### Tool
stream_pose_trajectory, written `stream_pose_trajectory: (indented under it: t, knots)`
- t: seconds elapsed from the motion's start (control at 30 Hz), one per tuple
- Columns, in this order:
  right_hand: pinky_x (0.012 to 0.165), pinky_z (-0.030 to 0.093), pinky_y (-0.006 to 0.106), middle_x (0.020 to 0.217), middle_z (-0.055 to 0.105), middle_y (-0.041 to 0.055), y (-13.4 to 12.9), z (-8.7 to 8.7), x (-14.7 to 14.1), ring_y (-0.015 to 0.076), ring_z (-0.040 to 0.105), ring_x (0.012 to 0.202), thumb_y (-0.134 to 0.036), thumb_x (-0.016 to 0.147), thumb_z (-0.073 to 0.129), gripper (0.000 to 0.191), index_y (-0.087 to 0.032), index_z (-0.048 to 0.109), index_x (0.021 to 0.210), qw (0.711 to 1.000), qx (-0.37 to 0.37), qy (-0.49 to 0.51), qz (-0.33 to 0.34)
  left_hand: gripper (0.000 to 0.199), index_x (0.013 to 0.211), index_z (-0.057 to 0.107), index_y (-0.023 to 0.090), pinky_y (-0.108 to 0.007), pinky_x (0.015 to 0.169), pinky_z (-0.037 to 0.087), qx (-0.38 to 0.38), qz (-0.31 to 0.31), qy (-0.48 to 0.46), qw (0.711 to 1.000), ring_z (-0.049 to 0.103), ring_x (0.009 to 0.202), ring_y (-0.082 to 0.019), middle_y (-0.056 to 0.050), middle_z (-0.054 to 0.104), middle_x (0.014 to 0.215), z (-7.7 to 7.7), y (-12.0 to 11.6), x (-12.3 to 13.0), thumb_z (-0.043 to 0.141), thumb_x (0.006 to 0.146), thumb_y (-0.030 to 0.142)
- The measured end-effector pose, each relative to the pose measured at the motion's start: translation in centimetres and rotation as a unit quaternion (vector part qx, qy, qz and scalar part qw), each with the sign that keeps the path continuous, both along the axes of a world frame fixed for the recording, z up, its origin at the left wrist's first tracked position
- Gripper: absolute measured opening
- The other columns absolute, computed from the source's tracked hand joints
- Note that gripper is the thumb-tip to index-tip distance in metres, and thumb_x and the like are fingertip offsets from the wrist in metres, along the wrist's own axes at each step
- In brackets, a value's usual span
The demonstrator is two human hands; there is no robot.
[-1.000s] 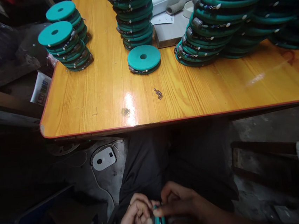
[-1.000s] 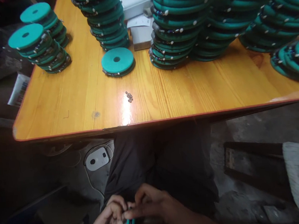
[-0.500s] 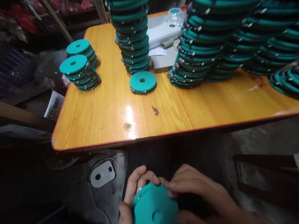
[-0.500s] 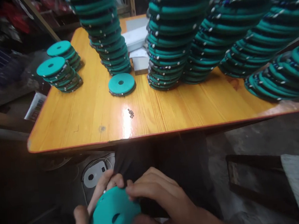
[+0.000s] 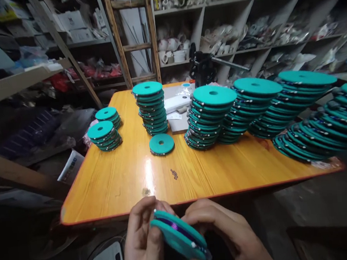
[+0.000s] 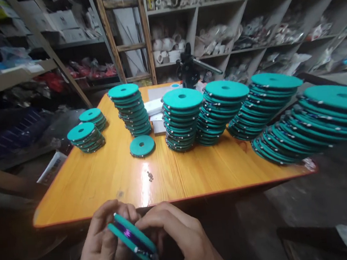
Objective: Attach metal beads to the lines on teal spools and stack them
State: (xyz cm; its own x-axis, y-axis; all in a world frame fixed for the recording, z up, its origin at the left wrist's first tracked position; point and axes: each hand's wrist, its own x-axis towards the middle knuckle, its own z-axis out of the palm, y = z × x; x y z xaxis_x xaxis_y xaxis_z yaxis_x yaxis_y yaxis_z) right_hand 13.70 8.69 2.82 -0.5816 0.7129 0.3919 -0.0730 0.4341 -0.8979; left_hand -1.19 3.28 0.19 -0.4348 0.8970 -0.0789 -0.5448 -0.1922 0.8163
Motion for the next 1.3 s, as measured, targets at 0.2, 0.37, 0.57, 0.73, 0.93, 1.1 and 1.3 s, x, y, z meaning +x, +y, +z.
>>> stream_pose_trajectory:
  t: [0.2,0.37,0.57,0.73,0.93,1.1,1.3]
  knots:
    - [0.074,0.055,0.022,0.1,0.067,0.001,1.3,2.4,-1.2,0.0134,0.064,0.081,-0.025,0.07,0.083,0.061,-0.035,0.059,0.126,0.999,-0.01,-0.037,0.037,0.03,0.108,0.06,0.028,-0.026,0.073,0.056,0.041,-0.027,-0.062,0.997,0.064,0.074,-0.014,0.0,0.062,0.085,2.0,2.2,-1.4,0.073,0.082,0.025]
    - [0.082,0.053,0.022,0.113,0.065,-0.0006,2.8,4.0,-3.4,0.014,0.063,0.095,-0.016,0.073,0.078,0.064,-0.034,0.053,0.129,0.996,0.06,-0.059,0.006,0.03,0.115,0.057,0.03,-0.03,0.089,0.052,0.024,-0.001,0.018,1.0,0.064,0.101,-0.019,-0.002,0.064,0.106,3.0,4.2,-2.9,0.067,0.087,0.035]
    - [0.088,0.051,0.028,0.117,0.063,0.0006,7.6,4.6,-5.9,0.0154,0.06,0.104,-0.02,0.084,0.062,0.049,-0.03,0.052,0.131,0.988,0.071,-0.139,-0.023,0.038,0.128,0.045,0.033,-0.034,0.104,0.043,0.025,0.001,0.141,0.99,0.051,0.128,-0.022,-0.003,0.047,0.139,2.2,7.0,-5.8,0.06,0.093,0.035]
    - [0.091,0.05,0.031,0.118,0.062,0.0007,8.9,4.7,-6.7,0.0151,0.06,0.101,-0.018,0.085,0.059,0.047,-0.029,0.052,0.13,0.981,0.105,-0.166,-0.004,0.045,0.137,0.041,0.027,-0.041,0.094,0.05,0.061,-0.088,0.017,0.994,0.058,0.119,-0.027,-0.012,0.053,0.137,2.1,7.5,-6.3,0.042,0.099,0.049]
    - [0.098,0.048,0.032,0.129,0.055,0.0049,8.1,5.4,-6.2,0.0186,0.054,0.115,-0.027,0.085,0.067,0.051,-0.028,0.049,0.133,0.958,0.189,-0.21,0.049,0.043,0.124,0.059,0.019,-0.042,0.096,0.051,0.064,-0.151,-0.115,0.98,0.063,0.114,-0.029,-0.011,0.069,0.116,2.9,7.1,-7.0,0.053,0.094,0.049]
    - [0.1,0.045,0.031,0.123,0.053,0.0053,8.2,4.1,-6.8,0.0175,0.052,0.117,-0.011,0.085,0.062,0.046,-0.027,0.049,0.126,0.966,0.241,-0.09,-0.035,0.051,0.108,0.07,0.013,-0.053,0.099,0.048,0.084,-0.201,-0.22,0.951,0.06,0.118,-0.036,-0.015,0.072,0.11,3.5,6.8,-6.4,0.056,0.088,0.059]
    - [0.094,0.048,0.032,0.117,0.053,0.0044,8.2,3.2,-6.9,0.0176,0.055,0.112,-0.018,0.088,0.065,0.028,-0.026,0.052,0.111,0.974,0.18,0.034,-0.131,0.042,0.118,0.069,0.022,-0.054,0.108,0.04,0.142,-0.253,-0.251,0.924,0.045,0.135,-0.032,-0.01,0.065,0.127,2.8,6.1,-4.1,0.067,0.085,0.048]
